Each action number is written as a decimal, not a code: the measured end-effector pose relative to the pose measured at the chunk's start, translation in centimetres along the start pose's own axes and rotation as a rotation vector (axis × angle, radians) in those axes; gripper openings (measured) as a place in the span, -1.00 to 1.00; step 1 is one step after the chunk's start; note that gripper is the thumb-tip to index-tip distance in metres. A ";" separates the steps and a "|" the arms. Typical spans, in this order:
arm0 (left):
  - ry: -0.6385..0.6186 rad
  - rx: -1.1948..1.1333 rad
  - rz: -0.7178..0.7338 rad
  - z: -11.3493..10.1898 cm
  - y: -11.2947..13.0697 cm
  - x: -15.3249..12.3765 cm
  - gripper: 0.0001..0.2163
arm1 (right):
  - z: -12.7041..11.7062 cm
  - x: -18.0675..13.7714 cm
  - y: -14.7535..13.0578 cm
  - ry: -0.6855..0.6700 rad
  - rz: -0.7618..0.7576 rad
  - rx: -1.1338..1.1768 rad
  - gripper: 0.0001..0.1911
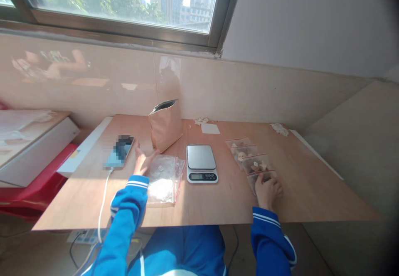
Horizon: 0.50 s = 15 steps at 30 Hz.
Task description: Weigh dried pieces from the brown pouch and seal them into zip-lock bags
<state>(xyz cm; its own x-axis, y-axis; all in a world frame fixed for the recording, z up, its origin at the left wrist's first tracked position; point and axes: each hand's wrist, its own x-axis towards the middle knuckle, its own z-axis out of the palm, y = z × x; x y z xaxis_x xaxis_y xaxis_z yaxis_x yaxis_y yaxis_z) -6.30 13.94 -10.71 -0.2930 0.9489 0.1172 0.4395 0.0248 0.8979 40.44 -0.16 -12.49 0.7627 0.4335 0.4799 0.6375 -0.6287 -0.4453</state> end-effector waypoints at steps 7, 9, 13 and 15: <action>-0.090 0.195 0.128 1.5 -1.6 2.5 -0.63 | -1.2 -0.6 -5.4 0.047 -0.078 0.137 -0.52; -0.083 0.165 0.158 1.6 -1.8 2.4 -0.67 | -3.1 -1.9 -9.6 -0.029 -0.323 0.351 -0.59; -0.141 -0.055 0.158 1.7 -2.1 1.7 -0.63 | -6.8 -6.0 -18.9 -0.289 -0.799 0.657 -0.64; -0.163 -0.114 0.159 1.8 -2.2 1.3 -0.63 | -7.7 -7.9 -22.4 -0.377 -0.960 0.694 -0.63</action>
<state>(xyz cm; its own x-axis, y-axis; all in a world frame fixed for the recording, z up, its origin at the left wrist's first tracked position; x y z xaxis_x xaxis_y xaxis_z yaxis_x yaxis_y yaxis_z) -6.13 15.72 -13.25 -0.0834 0.9764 0.1993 0.3676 -0.1557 0.9168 19.32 5.56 -0.51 -0.1329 0.7596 0.6367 0.7899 0.4692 -0.3949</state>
